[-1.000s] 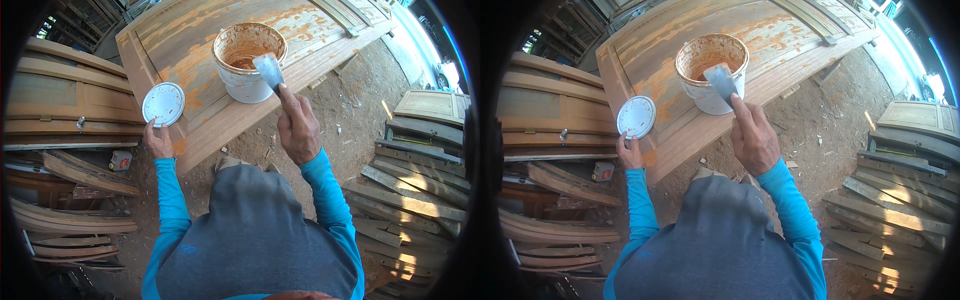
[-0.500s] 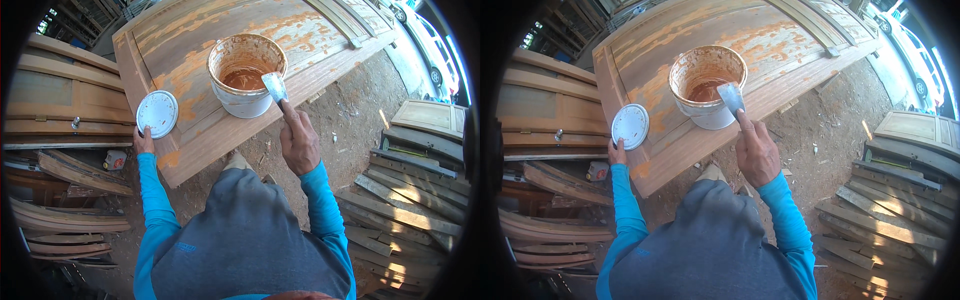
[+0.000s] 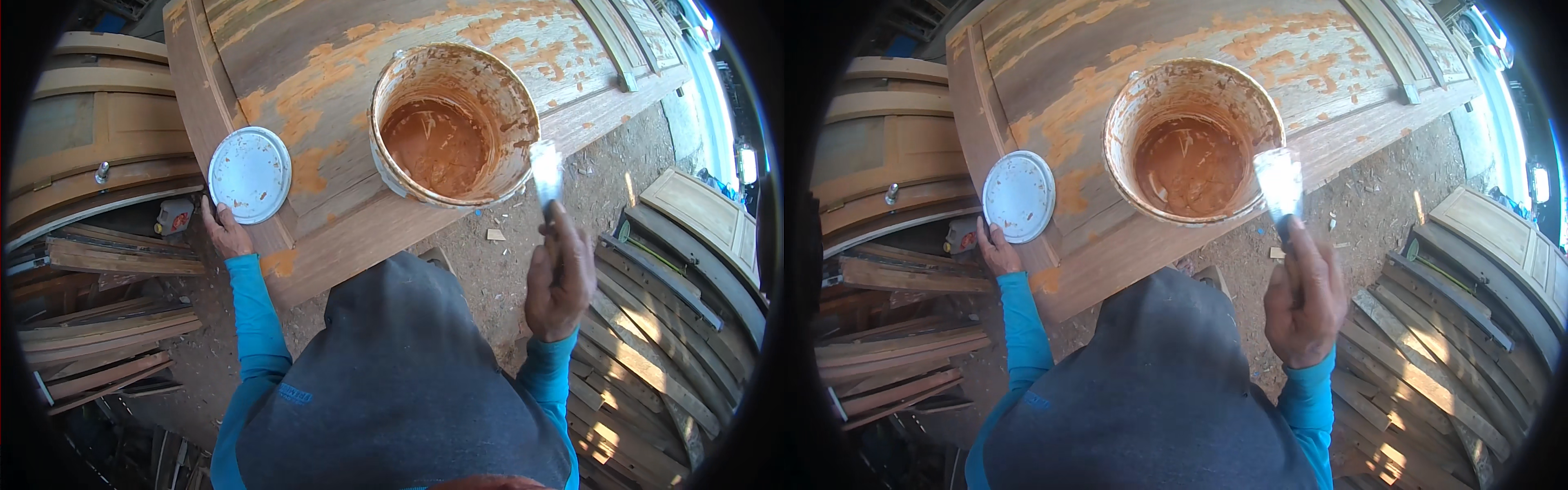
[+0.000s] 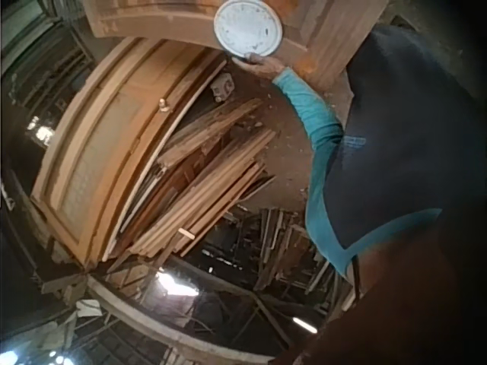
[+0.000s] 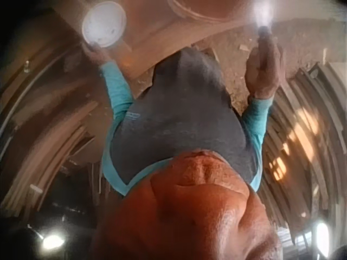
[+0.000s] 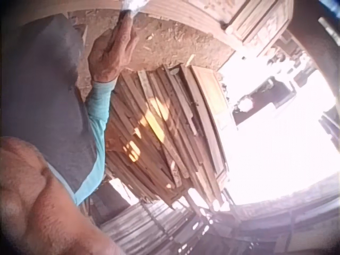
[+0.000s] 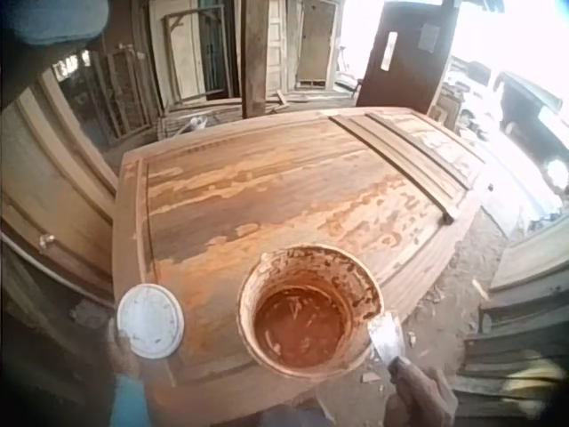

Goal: The person applies wood filler to a wooden door using a putty knife. They take filler from a bucket, spread it across the wooden surface, and then cover the bucket with a lid.

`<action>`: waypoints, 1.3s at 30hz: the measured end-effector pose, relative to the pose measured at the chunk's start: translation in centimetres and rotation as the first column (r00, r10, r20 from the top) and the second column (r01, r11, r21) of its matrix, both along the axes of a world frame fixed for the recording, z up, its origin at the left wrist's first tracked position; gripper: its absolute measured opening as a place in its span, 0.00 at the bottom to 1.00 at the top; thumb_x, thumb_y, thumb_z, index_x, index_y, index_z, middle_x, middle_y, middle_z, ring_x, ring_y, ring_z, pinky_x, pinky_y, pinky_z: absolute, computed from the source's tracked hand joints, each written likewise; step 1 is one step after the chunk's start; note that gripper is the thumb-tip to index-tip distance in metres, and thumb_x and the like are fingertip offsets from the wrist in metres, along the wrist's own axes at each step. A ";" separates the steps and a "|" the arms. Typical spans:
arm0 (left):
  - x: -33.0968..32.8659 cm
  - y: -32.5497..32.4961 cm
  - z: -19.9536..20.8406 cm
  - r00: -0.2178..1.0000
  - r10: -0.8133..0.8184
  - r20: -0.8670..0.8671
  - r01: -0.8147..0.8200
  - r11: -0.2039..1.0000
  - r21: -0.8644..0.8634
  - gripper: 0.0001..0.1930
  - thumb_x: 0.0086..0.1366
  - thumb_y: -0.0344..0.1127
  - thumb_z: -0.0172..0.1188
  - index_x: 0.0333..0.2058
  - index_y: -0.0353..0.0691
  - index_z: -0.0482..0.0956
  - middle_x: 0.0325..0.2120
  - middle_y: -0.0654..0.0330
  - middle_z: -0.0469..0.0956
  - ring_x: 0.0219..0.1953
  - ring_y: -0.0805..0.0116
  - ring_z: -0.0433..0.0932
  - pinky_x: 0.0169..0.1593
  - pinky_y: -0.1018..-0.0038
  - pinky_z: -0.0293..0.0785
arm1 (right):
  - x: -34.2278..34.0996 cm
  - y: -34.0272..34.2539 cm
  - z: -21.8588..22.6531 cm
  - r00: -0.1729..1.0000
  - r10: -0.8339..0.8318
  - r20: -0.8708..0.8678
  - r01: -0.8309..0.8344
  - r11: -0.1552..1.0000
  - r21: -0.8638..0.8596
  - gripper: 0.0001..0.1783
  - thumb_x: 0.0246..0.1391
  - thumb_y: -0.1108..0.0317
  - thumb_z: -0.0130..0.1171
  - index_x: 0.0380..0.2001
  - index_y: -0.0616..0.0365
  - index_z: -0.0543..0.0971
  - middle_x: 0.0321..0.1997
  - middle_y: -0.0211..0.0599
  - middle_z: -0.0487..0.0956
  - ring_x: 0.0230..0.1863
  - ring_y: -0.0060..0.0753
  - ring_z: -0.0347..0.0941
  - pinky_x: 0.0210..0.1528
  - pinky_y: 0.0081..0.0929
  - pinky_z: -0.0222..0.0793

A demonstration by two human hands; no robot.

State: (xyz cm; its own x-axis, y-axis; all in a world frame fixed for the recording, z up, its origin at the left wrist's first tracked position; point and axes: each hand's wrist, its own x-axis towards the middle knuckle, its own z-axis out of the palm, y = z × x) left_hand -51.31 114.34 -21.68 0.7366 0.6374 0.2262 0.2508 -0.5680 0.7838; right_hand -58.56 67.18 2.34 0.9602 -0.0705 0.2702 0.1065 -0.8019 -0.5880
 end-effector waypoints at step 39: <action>4.7 -30.0 17.9 0.634 -0.570 0.522 0.739 0.645 -0.192 0.31 0.71 0.32 0.48 0.70 0.25 0.59 0.69 0.38 0.63 0.73 0.48 0.62 0.75 0.58 0.56 | 8.7 -11.8 3.6 0.914 0.401 0.064 -0.394 0.913 -0.108 0.17 0.57 0.81 0.64 0.50 0.63 0.81 0.40 0.47 0.82 0.33 0.37 0.81 0.34 0.31 0.76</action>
